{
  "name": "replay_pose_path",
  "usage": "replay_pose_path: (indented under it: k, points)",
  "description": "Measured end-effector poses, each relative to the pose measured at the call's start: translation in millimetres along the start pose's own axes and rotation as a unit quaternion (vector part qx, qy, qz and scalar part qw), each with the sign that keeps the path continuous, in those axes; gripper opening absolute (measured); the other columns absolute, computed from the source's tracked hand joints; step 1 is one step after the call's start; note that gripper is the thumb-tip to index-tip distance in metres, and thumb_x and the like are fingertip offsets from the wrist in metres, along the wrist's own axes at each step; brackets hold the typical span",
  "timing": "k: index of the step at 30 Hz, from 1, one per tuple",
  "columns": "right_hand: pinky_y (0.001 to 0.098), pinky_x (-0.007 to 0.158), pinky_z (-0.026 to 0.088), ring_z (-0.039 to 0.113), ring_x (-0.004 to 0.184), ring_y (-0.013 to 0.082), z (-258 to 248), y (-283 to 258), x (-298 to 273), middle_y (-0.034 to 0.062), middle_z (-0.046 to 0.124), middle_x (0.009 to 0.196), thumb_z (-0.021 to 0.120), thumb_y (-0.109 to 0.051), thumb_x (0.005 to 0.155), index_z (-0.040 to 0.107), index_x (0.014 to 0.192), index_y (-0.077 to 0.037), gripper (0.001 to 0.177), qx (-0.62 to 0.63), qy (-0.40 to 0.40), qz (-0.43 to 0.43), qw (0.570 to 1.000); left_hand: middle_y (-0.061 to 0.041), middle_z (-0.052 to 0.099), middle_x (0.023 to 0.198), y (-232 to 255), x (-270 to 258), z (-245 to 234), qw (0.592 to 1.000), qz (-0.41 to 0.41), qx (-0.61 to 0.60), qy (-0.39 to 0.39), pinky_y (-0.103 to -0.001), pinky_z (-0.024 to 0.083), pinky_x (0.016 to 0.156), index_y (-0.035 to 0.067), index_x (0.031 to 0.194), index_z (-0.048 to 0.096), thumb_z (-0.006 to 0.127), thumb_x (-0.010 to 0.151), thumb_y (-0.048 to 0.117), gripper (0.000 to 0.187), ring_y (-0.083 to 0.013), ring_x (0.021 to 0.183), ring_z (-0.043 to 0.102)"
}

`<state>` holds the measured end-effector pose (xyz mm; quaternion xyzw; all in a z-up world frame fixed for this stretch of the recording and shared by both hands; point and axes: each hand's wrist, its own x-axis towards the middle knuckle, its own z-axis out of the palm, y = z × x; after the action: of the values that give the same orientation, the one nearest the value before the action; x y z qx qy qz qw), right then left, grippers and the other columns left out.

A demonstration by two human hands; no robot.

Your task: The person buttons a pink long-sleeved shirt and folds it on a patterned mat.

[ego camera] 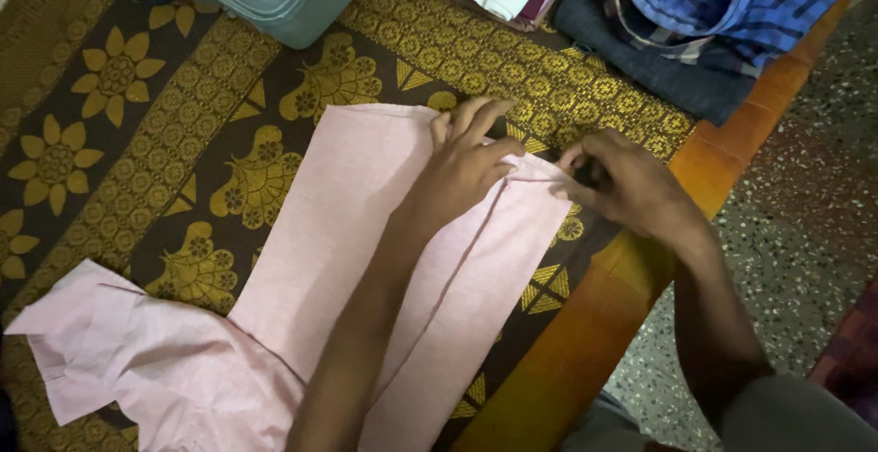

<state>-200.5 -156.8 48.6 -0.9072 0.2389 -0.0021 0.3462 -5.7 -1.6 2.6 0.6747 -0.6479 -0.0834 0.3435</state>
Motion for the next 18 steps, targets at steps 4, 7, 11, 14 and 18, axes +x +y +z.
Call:
replay_pose_path:
  k: [4, 7, 11, 14, 18]
  points:
    - [0.0384, 0.084, 0.055, 0.067, 0.096, 0.0232, 4, 4, -3, 0.0070, 0.066, 0.104, 0.086, -0.035, 0.076, 0.074, 0.102, -0.014, 0.035, -0.040, -0.025, 0.012, 0.999, -0.015, 0.042, 0.154, 4, 2, 0, 0.999, -0.002, 0.029, -0.024, -0.058, 0.023, 0.115, 0.012, 0.105, 0.070, 0.079, 0.084, 0.014, 0.023, -0.0334, 0.148, 0.031]
    - [0.0385, 0.087, 0.054, 0.065, 0.101, 0.0250, 6, 7, -6, 0.0075, 0.065, 0.107, 0.087, -0.026, 0.073, 0.074, 0.098, -0.012, 0.032, -0.029, 0.014, -0.052, 0.998, -0.017, 0.042, 0.154, 5, 7, 3, 0.999, -0.014, 0.021, -0.033, -0.058, 0.023, 0.113, 0.010, 0.102, 0.068, 0.078, 0.080, 0.012, 0.024, -0.0337, 0.147, 0.032]
    - [0.0370, 0.088, 0.054, 0.064, 0.107, 0.0239, 2, 13, -18, 0.0086, 0.064, 0.112, 0.084, -0.012, 0.071, 0.073, 0.094, -0.011, 0.025, 0.018, 0.050, -0.135, 0.989, -0.016, 0.042, 0.155, 6, 4, 13, 1.000, 0.020, 0.003, -0.007, -0.058, 0.024, 0.114, 0.011, 0.107, 0.067, 0.075, 0.082, 0.004, 0.027, -0.0339, 0.149, 0.032]
    - [0.0375, 0.089, 0.053, 0.066, 0.106, 0.0233, -1, 18, -19, 0.0064, 0.070, 0.109, 0.081, -0.009, 0.074, 0.069, 0.094, -0.008, 0.023, 0.039, 0.046, -0.198, 0.978, -0.013, 0.043, 0.157, 6, 5, 19, 0.999, 0.043, 0.008, -0.001, -0.055, 0.026, 0.116, 0.012, 0.104, 0.066, 0.072, 0.083, -0.001, 0.025, -0.0317, 0.151, 0.033]
    - [0.0352, 0.077, 0.055, 0.071, 0.085, 0.0180, 2, 27, -19, 0.0025, 0.073, 0.092, 0.079, -0.011, 0.081, 0.070, 0.100, -0.011, 0.021, 0.050, -0.037, -0.132, 0.989, -0.016, 0.042, 0.154, 8, 7, 20, 0.998, 0.051, -0.033, -0.006, -0.057, 0.025, 0.113, 0.008, 0.108, 0.066, 0.074, 0.080, 0.004, 0.030, -0.0338, 0.148, 0.033]
